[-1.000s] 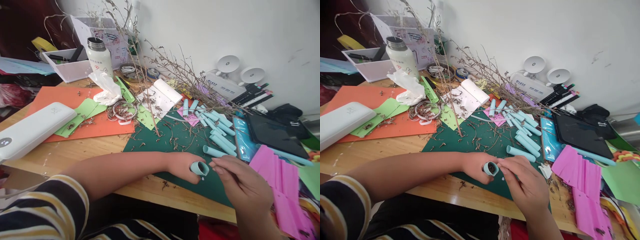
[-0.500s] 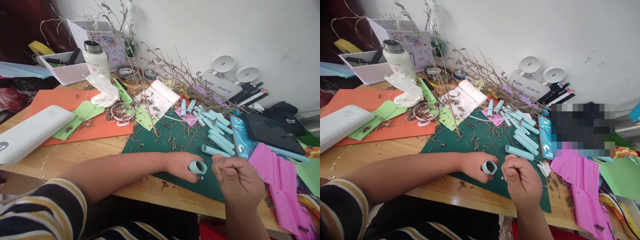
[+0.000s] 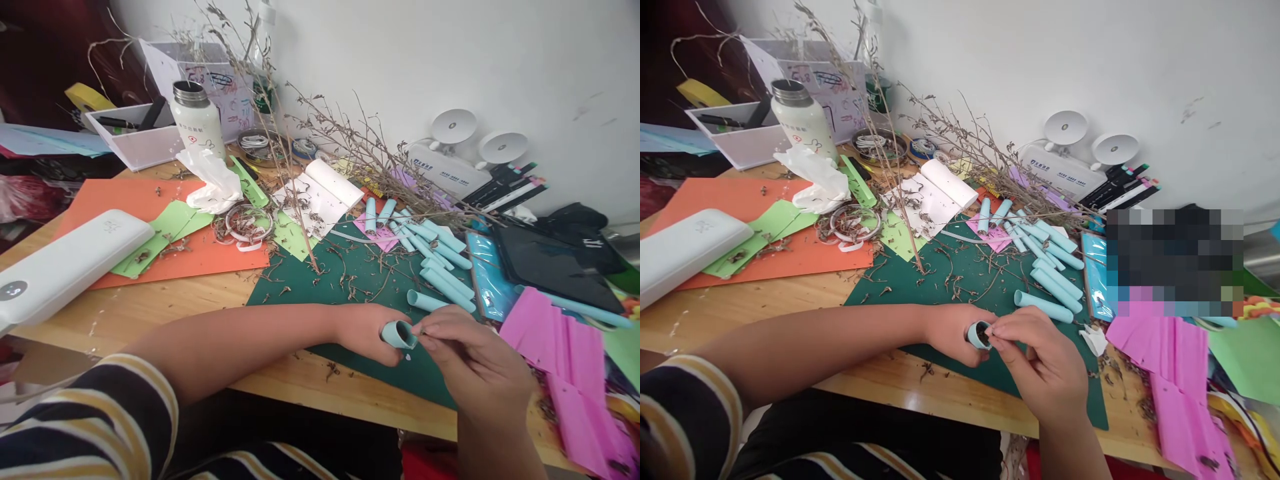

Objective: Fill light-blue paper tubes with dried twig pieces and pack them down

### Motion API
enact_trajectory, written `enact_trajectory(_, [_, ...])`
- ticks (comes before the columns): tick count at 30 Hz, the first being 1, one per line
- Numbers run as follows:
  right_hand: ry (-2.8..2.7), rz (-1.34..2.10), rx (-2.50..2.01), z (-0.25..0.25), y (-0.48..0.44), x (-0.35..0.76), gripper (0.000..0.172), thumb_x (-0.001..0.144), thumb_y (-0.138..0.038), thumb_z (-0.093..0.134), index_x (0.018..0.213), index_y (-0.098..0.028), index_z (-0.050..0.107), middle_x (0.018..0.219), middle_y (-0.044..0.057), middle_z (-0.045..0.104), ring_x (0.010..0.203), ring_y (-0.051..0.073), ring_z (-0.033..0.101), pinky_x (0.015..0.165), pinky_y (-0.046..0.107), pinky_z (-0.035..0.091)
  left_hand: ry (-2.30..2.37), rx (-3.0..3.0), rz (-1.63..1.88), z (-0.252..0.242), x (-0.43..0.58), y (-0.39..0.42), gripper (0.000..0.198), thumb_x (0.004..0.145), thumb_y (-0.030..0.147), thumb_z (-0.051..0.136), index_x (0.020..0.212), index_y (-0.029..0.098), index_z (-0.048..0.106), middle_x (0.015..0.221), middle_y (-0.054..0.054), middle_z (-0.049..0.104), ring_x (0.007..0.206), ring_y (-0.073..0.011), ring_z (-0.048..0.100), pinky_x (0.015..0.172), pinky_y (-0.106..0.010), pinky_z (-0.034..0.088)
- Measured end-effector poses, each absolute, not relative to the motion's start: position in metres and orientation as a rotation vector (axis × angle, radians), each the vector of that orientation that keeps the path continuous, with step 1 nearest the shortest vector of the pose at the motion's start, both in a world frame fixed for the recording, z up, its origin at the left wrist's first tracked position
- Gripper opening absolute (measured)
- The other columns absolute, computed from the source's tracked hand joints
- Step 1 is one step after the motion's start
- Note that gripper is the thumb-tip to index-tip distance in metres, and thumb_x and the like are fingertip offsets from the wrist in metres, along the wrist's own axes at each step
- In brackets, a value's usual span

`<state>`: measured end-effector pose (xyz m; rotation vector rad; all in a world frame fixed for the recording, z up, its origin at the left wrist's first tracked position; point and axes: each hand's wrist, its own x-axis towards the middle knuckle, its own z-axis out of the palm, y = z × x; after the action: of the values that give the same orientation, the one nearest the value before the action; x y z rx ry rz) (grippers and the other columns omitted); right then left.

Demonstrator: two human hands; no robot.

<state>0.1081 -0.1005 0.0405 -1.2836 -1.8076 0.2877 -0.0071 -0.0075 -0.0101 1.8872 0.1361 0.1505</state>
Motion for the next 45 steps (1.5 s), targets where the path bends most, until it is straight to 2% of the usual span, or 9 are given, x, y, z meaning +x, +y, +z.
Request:
enact_trajectory(9, [-2.108,-0.071,-1.378,0.045,-0.100,0.112,0.006,0.075,-0.015,0.052,0.070,-0.019,0.052,0.068,0.002,0.049,0.063,0.012,0.046,0.056,0.027,0.038,0.098,1.876,0.167,-0.010,-0.007,-0.006,0.015,0.056,0.018,0.051,0.065,0.017,0.039,0.058,0.007,0.041,0.054,-0.0062,0.038,0.049,-0.017,0.033])
enact_trajectory(15, [-2.092,-0.123,-1.400,0.046,-0.099,0.110,0.015,0.078,-0.023,0.049,0.064,-0.019,0.046,0.063,0.000,0.044,0.058,0.010,0.044,0.051,0.024,0.036,0.102,1.856,0.176,-0.011,-0.007,-0.007,0.016,0.054,0.016,0.053,0.066,0.017,0.042,0.059,0.007,0.042,0.056,-0.0067,0.039,0.052,-0.018,0.034])
enact_trajectory(24, [-2.201,-0.099,-1.361,0.049,-0.092,0.108,0.008,0.073,-0.012,0.052,0.075,-0.020,0.051,0.072,0.002,0.047,0.064,0.011,0.047,0.055,0.025,0.040,0.084,1.846,0.115,-0.004,-0.009,-0.005,0.014,0.057,0.012,0.050,0.065,0.016,0.041,0.058,0.007,0.039,0.055,-0.0064,0.039,0.052,-0.018,0.034])
enact_trajectory(32, [-2.305,-0.106,-1.270,0.051,-0.089,0.109,0.012,0.078,-0.020,0.040,0.082,-0.017,0.050,0.090,0.009,0.048,0.080,0.019,0.048,0.065,0.034,0.040,0.033,1.864,0.134,-0.005,-0.008,-0.004,0.013,0.060,0.013,0.052,0.068,0.016,0.042,0.062,0.005,0.040,0.060,-0.0083,0.042,0.057,-0.021,0.035])
enact_trajectory(37, [-2.475,-0.127,-1.269,0.053,-0.088,0.109,0.025,0.082,-0.034,0.034,0.073,-0.017,0.050,0.102,0.012,0.049,0.091,0.025,0.044,0.075,0.044,0.036,0.005,1.880,0.142,-0.008,-0.005,-0.004,0.017,0.060,0.018,0.058,0.069,0.015,0.044,0.065,0.003,0.043,0.066,-0.0113,0.046,0.060,-0.023,0.037])
enact_trajectory(41, [-2.518,-0.126,-1.246,0.064,-0.085,0.114,0.033,0.082,-0.043,0.032,0.075,-0.019,0.053,0.108,0.011,0.050,0.097,0.027,0.043,0.078,0.044,0.035,0.069,1.852,0.160,-0.008,-0.007,-0.005,0.016,0.061,0.016,0.056,0.066,0.016,0.041,0.060,0.005,0.041,0.060,-0.0094,0.043,0.056,-0.022,0.036])
enact_trajectory(45, [-2.618,-0.026,-1.292,0.072,-0.081,0.115,0.027,0.080,-0.040,0.038,0.075,-0.021,0.057,0.118,0.008,0.046,0.106,0.027,0.040,0.083,0.045,0.034,0.056,1.819,0.155,-0.004,-0.009,-0.003,0.016,0.061,0.016,0.057,0.071,0.015,0.043,0.064,0.004,0.044,0.064,-0.0100,0.046,0.059,-0.021,0.038])
